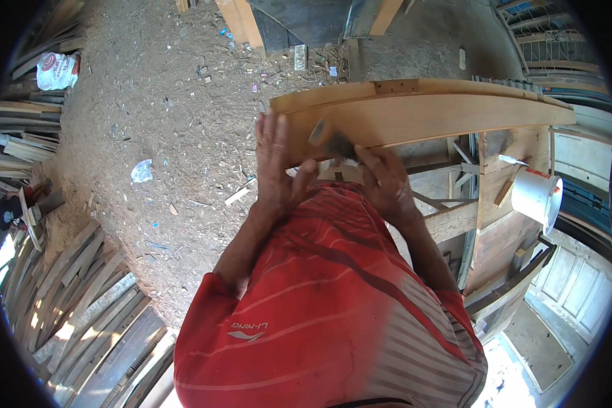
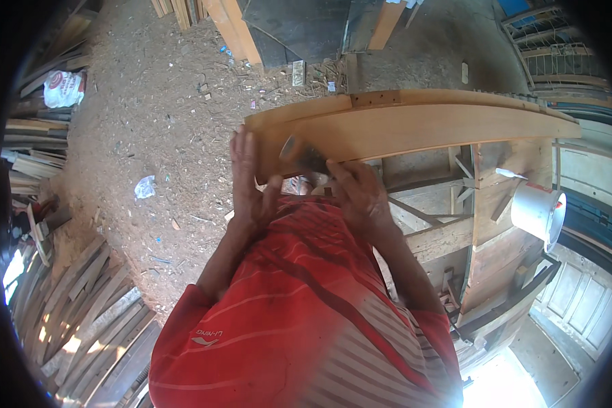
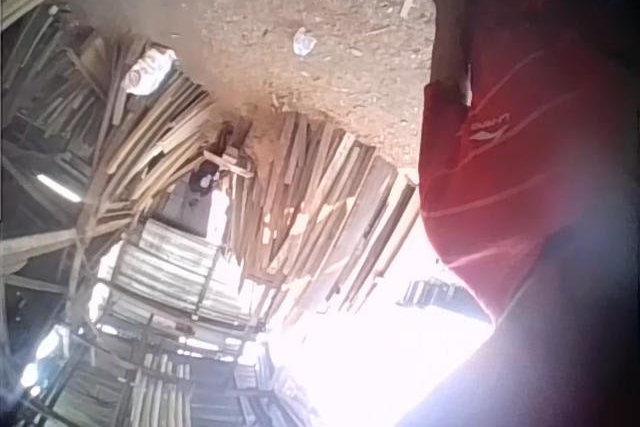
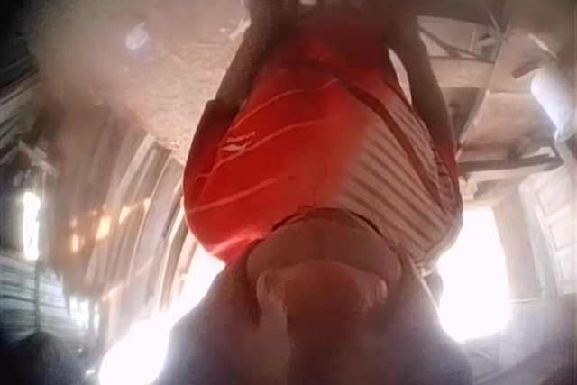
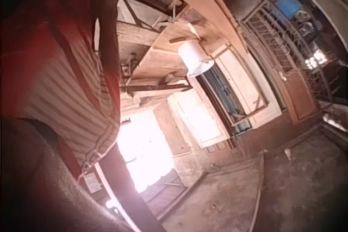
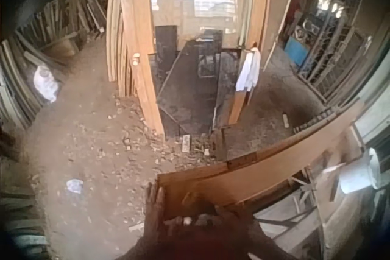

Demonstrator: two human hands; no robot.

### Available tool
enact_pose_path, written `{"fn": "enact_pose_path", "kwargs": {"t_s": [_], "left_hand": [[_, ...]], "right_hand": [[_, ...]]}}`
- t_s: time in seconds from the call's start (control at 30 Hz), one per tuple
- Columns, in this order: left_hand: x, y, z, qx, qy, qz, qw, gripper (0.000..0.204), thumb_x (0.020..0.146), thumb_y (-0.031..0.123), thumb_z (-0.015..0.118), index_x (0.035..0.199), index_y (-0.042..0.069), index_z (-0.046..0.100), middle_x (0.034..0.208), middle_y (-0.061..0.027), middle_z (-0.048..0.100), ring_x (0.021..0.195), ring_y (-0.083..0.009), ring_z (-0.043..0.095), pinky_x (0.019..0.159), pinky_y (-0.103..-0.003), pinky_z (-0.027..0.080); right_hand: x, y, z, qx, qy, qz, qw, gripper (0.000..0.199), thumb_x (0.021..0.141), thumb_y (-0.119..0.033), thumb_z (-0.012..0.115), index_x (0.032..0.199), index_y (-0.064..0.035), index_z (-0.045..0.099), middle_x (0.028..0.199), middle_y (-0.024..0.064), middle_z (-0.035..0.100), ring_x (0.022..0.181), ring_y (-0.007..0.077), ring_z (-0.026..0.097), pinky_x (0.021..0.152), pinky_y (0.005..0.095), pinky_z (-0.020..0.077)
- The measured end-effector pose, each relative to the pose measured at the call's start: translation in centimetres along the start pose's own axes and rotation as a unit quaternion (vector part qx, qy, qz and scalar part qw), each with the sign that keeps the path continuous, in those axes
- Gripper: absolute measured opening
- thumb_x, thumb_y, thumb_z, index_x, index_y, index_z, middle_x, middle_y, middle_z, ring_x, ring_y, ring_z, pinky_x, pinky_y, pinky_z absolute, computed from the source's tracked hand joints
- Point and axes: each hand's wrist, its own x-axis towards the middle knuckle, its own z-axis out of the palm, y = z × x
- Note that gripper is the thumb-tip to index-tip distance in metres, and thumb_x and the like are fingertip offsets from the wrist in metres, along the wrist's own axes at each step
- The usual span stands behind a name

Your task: The person applies glue from a bottle into a pre-drilled hole and along the edge of a wooden plank, then spreads the glue using a putty knife.

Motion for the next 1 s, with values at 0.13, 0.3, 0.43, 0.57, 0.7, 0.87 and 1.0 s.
{"fn": "enact_pose_path", "kwargs": {"t_s": [0.13, 0.3, 0.43, 0.57, 0.7, 0.87, 1.0], "left_hand": [[0.0, -0.9, -0.5, -0.151, 0.069, -0.132, 0.977, 0.073, 0.107, 0.045, 0.045, 0.161, -0.001, 0.025, 0.165, -0.0279, 0.026, 0.154, -0.0421, 0.025, 0.122, -0.052, 0.026], [-1.6, -5.4, 0.1, -0.394, -0.034, -0.402, 0.826, 0.064, 0.107, 0.040, 0.053, 0.154, 0.000, 0.037, 0.150, -0.0212, 0.049, 0.133, -0.0311, 0.053, 0.111, -0.042, 0.043], [-2.6, -4.7, 1.4, -0.060, -0.075, -0.223, 0.970, 0.072, 0.085, 0.010, 0.085, 0.144, -0.003, 0.046, 0.127, -0.0177, 0.064, 0.117, -0.0300, 0.061, 0.103, -0.044, 0.048], [-0.3, -0.9, 2.6, -0.337, -0.041, -0.280, 0.898, 0.060, 0.106, 0.045, 0.049, 0.152, 0.007, 0.041, 0.151, -0.0150, 0.050, 0.139, -0.0322, 0.048, 0.110, -0.051, 0.047], [1.0, -0.4, 2.2, -0.674, -0.036, -0.393, 0.624, 0.060, 0.106, 0.052, 0.046, 0.154, 0.015, 0.042, 0.151, -0.0125, 0.049, 0.138, -0.0316, 0.050, 0.111, -0.049, 0.047], [1.4, 0.1, 2.5, -0.671, -0.011, -0.413, 0.615, 0.064, 0.104, 0.053, 0.049, 0.153, 0.012, 0.041, 0.149, -0.0155, 0.050, 0.134, -0.0351, 0.054, 0.103, -0.052, 0.055], [1.5, 0.0, 3.0, -0.694, -0.020, -0.414, 0.589, 0.065, 0.103, 0.051, 0.052, 0.152, 0.011, 0.041, 0.148, -0.0167, 0.051, 0.132, -0.0364, 0.056, 0.100, -0.052, 0.058]], "right_hand": [[1.0, 1.5, -2.7, -0.030, 0.029, 0.022, 0.999, 0.035, 0.096, -0.001, 0.064, 0.131, -0.0020, 0.066, 0.110, 0.0185, 0.064, 0.099, 0.0341, 0.065, 0.087, 0.0432, 0.0524], [1.2, 4.4, -6.3, -0.042, 0.116, 0.049, 0.991, 0.034, 0.095, -0.003, 0.065, 0.129, -0.0055, 0.066, 0.107, 0.0183, 0.064, 0.098, 0.0361, 0.064, 0.084, 0.0462, 0.0539], [1.3, 7.0, -10.4, -0.077, 0.199, 0.087, 0.973, 0.035, 0.094, 0.000, 0.064, 0.129, -0.0023, 0.066, 0.108, 0.0182, 0.068, 0.101, 0.0338, 0.068, 0.088, 0.0412, 0.0539], [-0.4, 8.1, -17.3, -0.127, 0.286, 0.176, 0.933, 0.032, 0.094, -0.002, 0.064, 0.126, -0.0021, 0.068, 0.106, 0.0189, 0.068, 0.098, 0.0340, 0.067, 0.087, 0.0400, 0.0538], [-5.8, 11.8, -24.7, -0.217, 0.390, 0.201, 0.872, 0.031, 0.094, -0.004, 0.065, 0.125, -0.0037, 0.068, 0.100, 0.0208, 0.068, 0.094, 0.0368, 0.065, 0.085, 0.0435, 0.0530], [-15.2, 15.4, -32.5, -0.315, 0.433, 0.328, 0.778, 0.027, 0.101, -0.020, 0.062, 0.123, -0.0054, 0.071, 0.109, 0.0202, 0.072, 0.100, 0.0329, 0.071, 0.087, 0.0404, 0.0540], [-21.6, 18.6, -37.0, -0.398, 0.453, 0.391, 0.695, 0.026, 0.099, -0.024, 0.059, 0.118, -0.0106, 0.070, 0.105, 0.0241, 0.069, 0.093, 0.0445, 0.067, 0.082, 0.0527, 0.0530]]}}
